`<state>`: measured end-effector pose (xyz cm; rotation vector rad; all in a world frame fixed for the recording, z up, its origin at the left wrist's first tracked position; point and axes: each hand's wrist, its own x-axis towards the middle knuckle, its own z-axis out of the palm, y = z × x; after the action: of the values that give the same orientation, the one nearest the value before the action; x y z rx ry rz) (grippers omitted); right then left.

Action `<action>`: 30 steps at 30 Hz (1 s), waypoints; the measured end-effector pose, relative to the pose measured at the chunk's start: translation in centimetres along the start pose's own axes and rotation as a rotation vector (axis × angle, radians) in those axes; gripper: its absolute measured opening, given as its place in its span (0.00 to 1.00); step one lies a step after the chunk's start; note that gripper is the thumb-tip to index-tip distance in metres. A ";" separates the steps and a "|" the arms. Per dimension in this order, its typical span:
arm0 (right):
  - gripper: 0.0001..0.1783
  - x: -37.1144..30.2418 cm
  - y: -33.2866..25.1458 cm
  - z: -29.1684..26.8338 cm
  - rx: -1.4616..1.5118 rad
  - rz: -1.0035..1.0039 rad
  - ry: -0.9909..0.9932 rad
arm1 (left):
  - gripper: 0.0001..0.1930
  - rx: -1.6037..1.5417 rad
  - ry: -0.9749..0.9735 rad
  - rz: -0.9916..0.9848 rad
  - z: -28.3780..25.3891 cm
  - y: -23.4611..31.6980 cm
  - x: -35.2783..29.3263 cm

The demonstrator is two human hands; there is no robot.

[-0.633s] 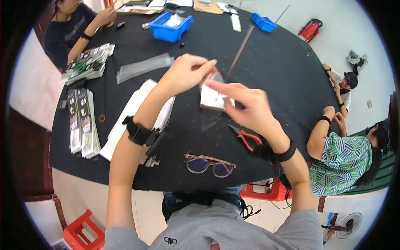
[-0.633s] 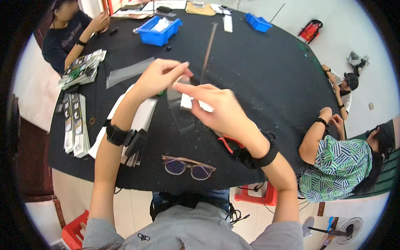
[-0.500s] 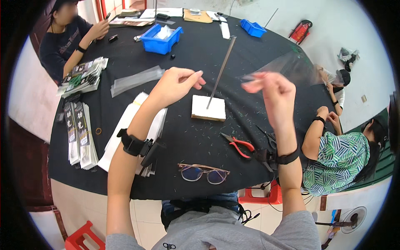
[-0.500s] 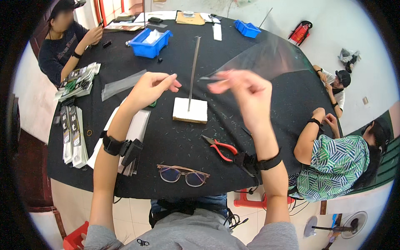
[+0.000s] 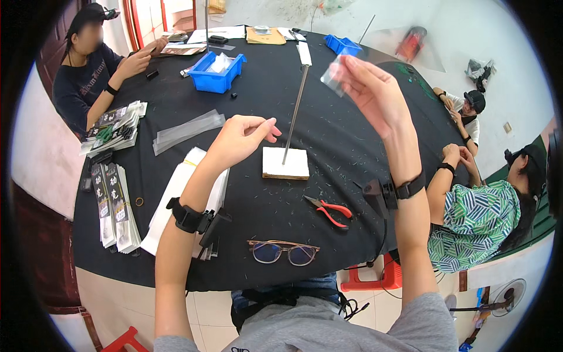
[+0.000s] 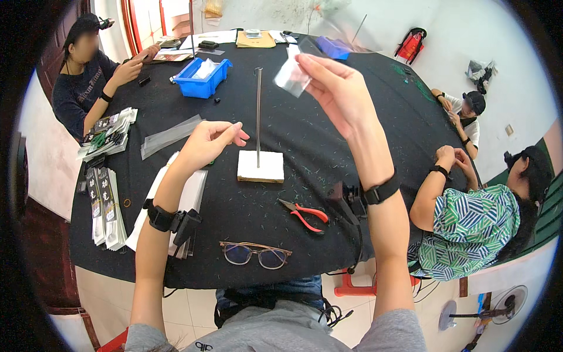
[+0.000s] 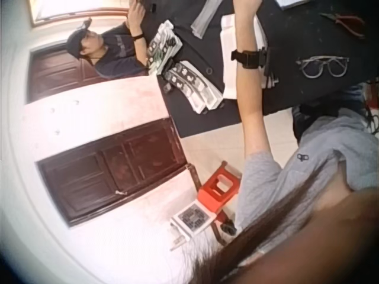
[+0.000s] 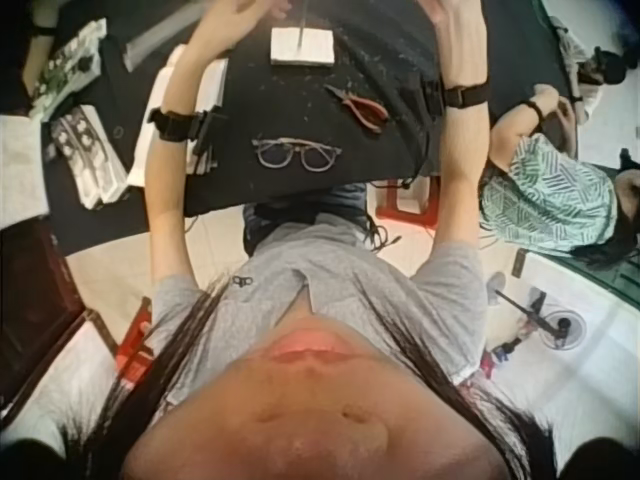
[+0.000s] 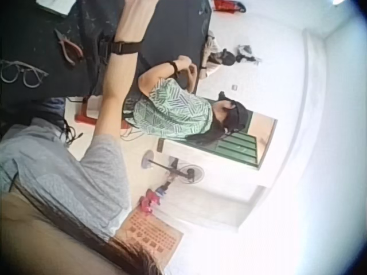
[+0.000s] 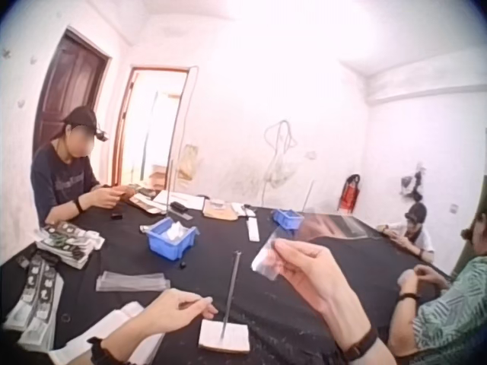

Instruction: The person removes a plastic sleeve from a metal rod, picks up a fishing hook and line, and wraps the line around the hook by hand. They then use pliers to tighten the knot and scissors to trim the excess line.

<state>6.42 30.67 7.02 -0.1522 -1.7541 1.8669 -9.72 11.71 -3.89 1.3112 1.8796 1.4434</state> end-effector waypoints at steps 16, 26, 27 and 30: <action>0.16 4.6 -2.0 2.4 -0.346 -0.202 -0.013 | 0.19 -0.002 0.005 0.010 0.1 0.6 0.2; 0.14 4.0 -1.8 3.8 -0.482 -0.337 -0.028 | 0.20 -0.033 -0.004 0.022 0.2 1.0 0.0; 0.13 3.8 -1.8 3.8 -0.511 -0.329 -0.030 | 0.20 -0.038 -0.006 0.026 0.1 1.0 0.0; 0.11 2.9 -1.6 3.7 -0.599 -0.307 -0.026 | 0.20 -0.047 -0.015 0.020 0.0 1.0 0.0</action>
<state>2.87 28.76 9.88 -0.0757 -2.1673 1.0993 -9.34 11.72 -2.95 1.3187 1.8174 1.4740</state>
